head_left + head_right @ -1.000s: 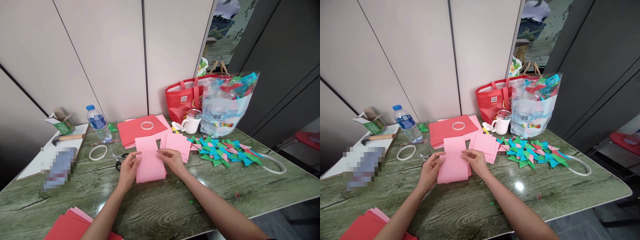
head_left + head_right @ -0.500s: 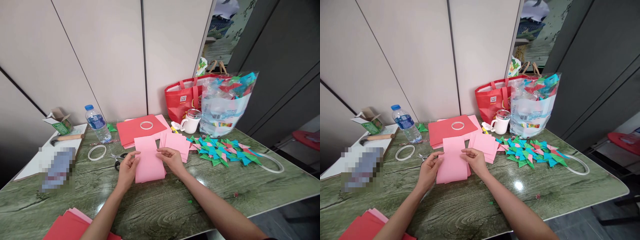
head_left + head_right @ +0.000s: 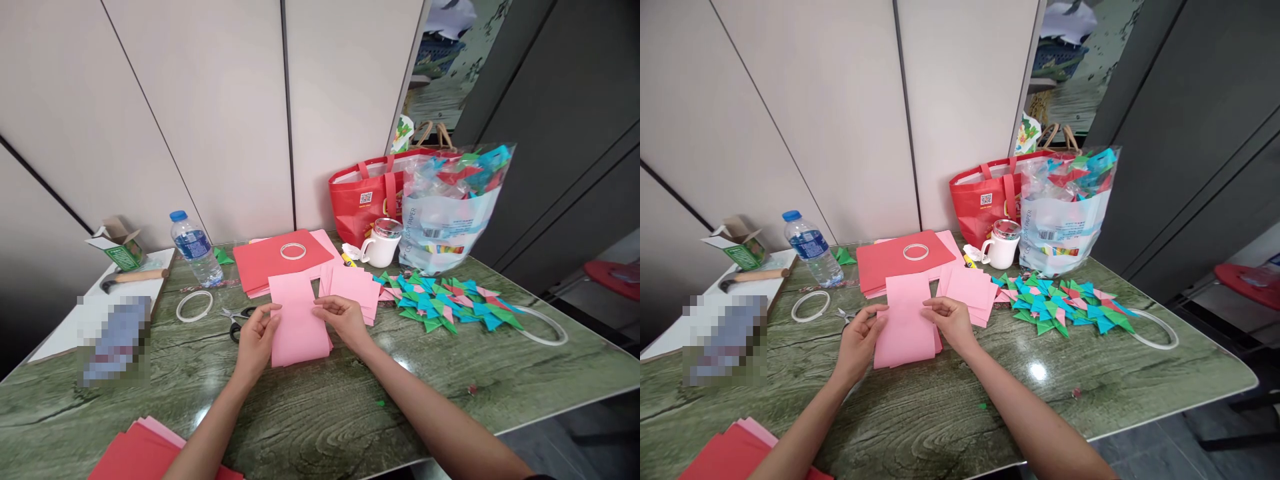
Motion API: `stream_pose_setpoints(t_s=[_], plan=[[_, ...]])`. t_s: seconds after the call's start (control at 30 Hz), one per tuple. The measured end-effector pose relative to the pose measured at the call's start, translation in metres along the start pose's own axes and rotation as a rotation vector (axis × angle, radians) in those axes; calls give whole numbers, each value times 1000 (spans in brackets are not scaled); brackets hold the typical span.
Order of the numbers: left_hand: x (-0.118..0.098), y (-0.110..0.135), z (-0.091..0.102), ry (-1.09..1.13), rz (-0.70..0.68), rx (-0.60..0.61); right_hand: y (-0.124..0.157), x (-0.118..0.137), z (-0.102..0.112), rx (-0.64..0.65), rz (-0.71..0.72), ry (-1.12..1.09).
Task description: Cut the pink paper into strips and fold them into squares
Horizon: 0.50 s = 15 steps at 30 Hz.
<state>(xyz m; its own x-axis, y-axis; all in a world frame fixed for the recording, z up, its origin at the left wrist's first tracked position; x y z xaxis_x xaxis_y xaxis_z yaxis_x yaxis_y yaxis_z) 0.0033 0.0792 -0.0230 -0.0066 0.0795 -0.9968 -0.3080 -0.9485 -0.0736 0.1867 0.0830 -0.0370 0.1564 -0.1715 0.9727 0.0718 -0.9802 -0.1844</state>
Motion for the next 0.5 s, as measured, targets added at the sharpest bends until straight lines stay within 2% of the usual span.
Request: stream_pose_setpoints(t_s=[0.3, 0.5], plan=[[0, 0, -5, -39, 10, 47, 0, 4, -14, 197, 13, 175], [1, 0, -7, -77, 4, 69, 2, -1, -13, 173, -17, 187]])
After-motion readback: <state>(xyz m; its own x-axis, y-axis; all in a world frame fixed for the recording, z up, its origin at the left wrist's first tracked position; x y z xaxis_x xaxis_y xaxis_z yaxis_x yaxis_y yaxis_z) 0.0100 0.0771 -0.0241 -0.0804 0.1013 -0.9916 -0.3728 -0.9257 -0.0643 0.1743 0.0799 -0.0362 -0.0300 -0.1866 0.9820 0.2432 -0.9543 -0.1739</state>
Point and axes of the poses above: each hand's wrist, its own y-axis away from the middle knuckle, its own z-axis out of the back of the hand, x = y × z, the point moved 8 cm from there along -y, towards the middle knuckle, and after that the axes turned 11 degrees about x, right-handed, at the moved point
